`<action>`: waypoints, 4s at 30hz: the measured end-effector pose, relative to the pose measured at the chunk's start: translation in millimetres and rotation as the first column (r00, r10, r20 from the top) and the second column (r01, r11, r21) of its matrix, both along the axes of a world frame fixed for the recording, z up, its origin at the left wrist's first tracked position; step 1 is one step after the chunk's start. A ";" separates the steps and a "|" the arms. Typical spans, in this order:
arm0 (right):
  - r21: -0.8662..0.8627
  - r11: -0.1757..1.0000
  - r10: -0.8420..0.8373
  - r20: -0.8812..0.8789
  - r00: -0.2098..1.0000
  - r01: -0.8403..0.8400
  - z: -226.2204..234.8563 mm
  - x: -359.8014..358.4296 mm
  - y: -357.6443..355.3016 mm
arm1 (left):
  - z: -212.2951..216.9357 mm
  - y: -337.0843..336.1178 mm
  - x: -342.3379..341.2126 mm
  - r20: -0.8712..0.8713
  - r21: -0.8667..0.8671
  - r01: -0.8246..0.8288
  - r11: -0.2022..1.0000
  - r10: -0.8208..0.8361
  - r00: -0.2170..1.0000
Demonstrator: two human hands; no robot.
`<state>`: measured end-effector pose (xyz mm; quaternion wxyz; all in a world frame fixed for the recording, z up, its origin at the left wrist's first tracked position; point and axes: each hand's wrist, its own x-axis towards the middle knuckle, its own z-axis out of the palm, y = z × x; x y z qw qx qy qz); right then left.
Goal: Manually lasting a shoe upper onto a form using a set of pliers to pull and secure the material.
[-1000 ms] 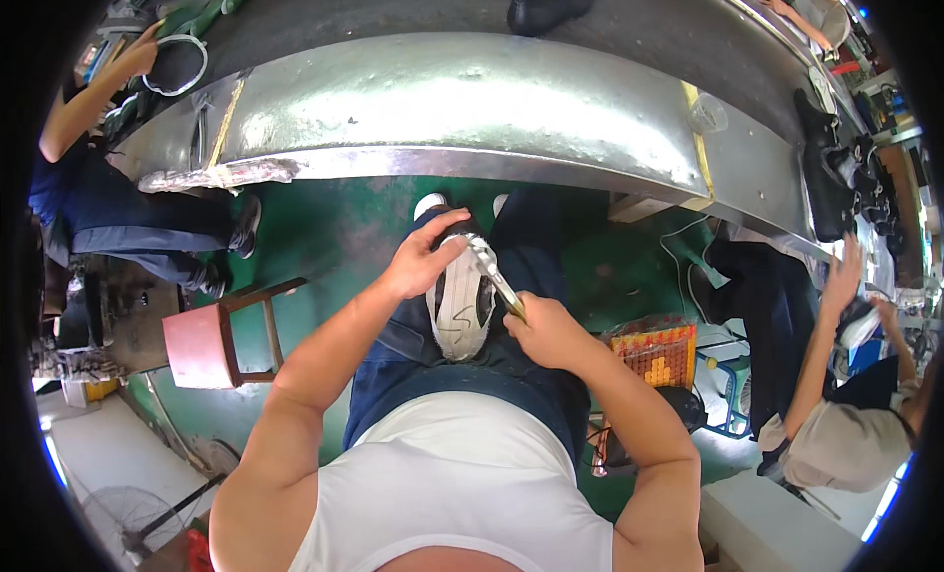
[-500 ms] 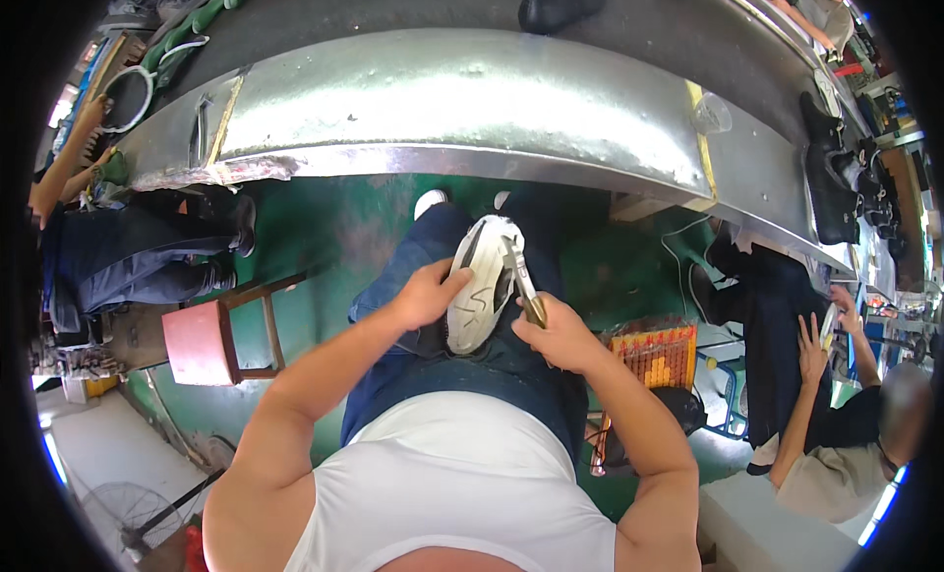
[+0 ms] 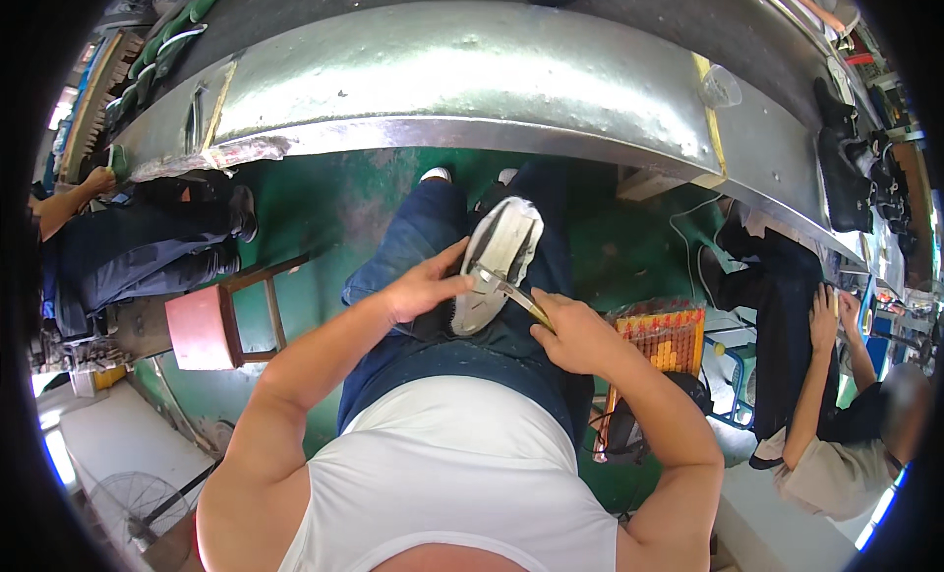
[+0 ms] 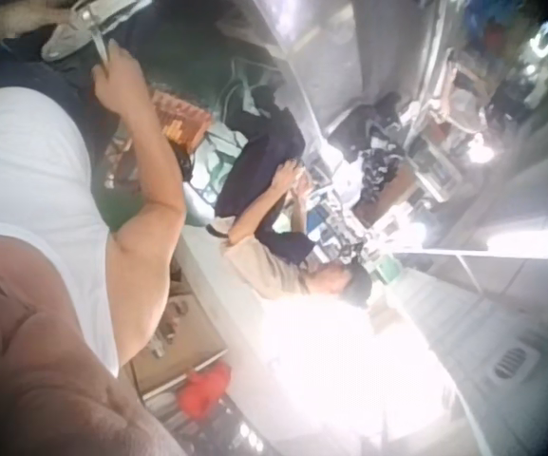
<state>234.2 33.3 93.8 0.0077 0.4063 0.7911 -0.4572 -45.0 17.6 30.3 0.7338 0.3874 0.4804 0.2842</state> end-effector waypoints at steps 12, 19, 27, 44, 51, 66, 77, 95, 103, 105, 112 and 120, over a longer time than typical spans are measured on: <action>0.021 0.991 0.122 0.220 0.968 -0.130 20.9 -16.9 24.5 | -24.1 -23.2 38.6 -0.451 0.249 0.078 0.965 0.045 0.891; -0.150 0.939 0.342 0.450 0.825 -0.308 44.0 -48.5 60.3 | -28.0 -23.5 28.0 -0.093 0.056 -0.129 0.990 0.134 0.987; 0.181 0.963 0.170 0.155 0.973 -0.197 -36.4 -31.8 36.1 | -34.9 -5.0 30.3 0.228 -0.353 -0.426 0.833 0.518 0.824; 0.579 0.814 -0.085 0.038 0.996 0.047 -44.3 -18.6 29.3 | -28.2 4.5 45.9 -0.563 0.364 -0.154 0.919 0.349 0.749; 0.289 0.954 -0.158 0.244 0.957 0.084 -39.6 -10.7 30.4 | -35.0 -0.8 38.8 -0.557 0.509 -0.047 0.859 0.371 0.743; 0.389 0.901 -0.218 0.027 0.976 0.190 -72.2 1.3 39.1 | -36.7 0.5 34.5 -0.747 0.457 0.333 0.825 0.153 0.647; 0.176 0.979 -0.127 0.139 0.982 0.101 -57.9 -33.2 73.1 | -6.5 17.8 31.8 -0.842 0.234 0.484 0.843 -0.074 0.535; 0.063 0.987 -0.152 0.019 0.988 0.151 -45.2 -18.4 14.1 | -10.1 -23.8 27.7 -0.620 0.224 0.082 0.971 0.077 0.781; -0.363 0.796 -0.584 -0.247 0.774 0.485 -92.3 21.2 -1.0 | 49.6 8.7 2.8 -0.708 0.150 0.251 0.956 -0.073 0.702; -0.528 0.662 -0.731 -0.298 0.614 0.531 -113.1 30.6 -7.9 | 73.3 15.8 -10.3 -0.671 0.337 0.240 0.910 0.053 0.739; -0.721 0.451 -0.860 -0.194 0.471 0.526 -103.3 31.3 -4.3 | 115.0 67.7 12.3 0.046 0.709 -0.190 0.679 0.224 0.973; -0.631 0.654 -0.717 -0.340 0.608 0.418 -70.1 31.4 -1.2 | -23.2 103.0 42.0 -0.117 -0.121 -0.036 0.992 0.022 0.993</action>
